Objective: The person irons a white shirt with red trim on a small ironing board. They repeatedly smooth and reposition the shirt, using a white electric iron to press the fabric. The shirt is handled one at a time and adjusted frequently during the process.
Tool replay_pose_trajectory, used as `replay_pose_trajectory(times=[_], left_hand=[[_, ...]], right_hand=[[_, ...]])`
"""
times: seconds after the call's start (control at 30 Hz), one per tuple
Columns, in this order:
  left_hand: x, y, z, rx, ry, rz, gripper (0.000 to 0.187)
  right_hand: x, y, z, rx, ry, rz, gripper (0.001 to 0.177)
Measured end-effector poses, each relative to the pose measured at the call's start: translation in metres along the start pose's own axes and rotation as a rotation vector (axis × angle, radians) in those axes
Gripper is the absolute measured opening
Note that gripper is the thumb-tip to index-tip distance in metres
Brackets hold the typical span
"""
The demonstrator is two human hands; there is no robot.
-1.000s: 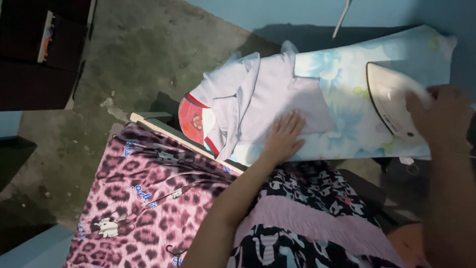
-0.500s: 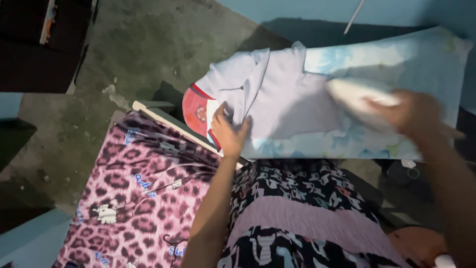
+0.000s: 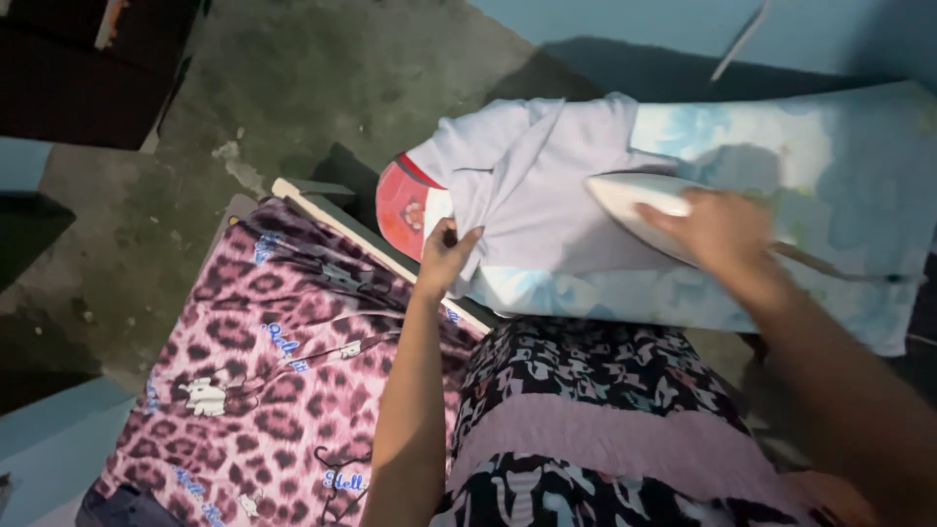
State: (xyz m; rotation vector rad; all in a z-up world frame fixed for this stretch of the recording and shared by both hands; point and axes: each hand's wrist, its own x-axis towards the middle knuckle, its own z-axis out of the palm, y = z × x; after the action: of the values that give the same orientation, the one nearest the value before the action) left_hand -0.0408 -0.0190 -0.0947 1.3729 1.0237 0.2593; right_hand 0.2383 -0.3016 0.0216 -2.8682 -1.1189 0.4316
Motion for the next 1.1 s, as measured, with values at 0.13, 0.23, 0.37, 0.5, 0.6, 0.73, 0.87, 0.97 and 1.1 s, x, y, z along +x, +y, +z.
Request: replay_pose_trajectory(times=[0.13,0.23,0.37,0.5,0.6,0.73,0.87,0.97,1.1], left_hand=[[-0.010,0.030,-0.003,-0.026,-0.054,0.033,0.029],[-0.011,0.038,-0.011,-0.025,-0.049,0.018,0.035],[0.005,0.026,-0.027,-0.067,-0.108,-0.025,0.026],[0.004,0.038,-0.026,-0.002,-0.110,-0.024,0.028],[-0.006,0.028,-0.019,0.091,-0.168,-0.062,0.032],[-0.003,0.000,-0.015,0.278,-0.176,0.038,0.035],[-0.006,0.014,-0.012,0.453,-0.148,0.079,0.035],[-0.005,0.004,-0.014,0.488,-0.176,0.044,0.038],[0.007,-0.015,-0.021,0.393,-0.145,0.072,0.038]], right_hand=[[-0.009,0.000,-0.020,-0.063,-0.029,-0.112,0.066],[-0.006,-0.036,-0.030,-0.062,-0.124,-0.242,0.066],[-0.014,-0.069,-0.004,0.082,0.042,-0.572,0.063],[-0.005,-0.076,-0.020,-0.147,-0.225,-0.558,0.067],[0.014,-0.040,-0.012,-0.029,-0.193,-0.312,0.069],[0.028,0.009,-0.019,-0.151,-0.092,-0.091,0.071],[0.010,0.029,-0.017,-0.157,0.050,-0.267,0.069],[0.007,0.024,-0.025,-0.204,-0.065,-0.236,0.063],[0.002,0.044,-0.009,-0.246,0.095,-0.083,0.071]])
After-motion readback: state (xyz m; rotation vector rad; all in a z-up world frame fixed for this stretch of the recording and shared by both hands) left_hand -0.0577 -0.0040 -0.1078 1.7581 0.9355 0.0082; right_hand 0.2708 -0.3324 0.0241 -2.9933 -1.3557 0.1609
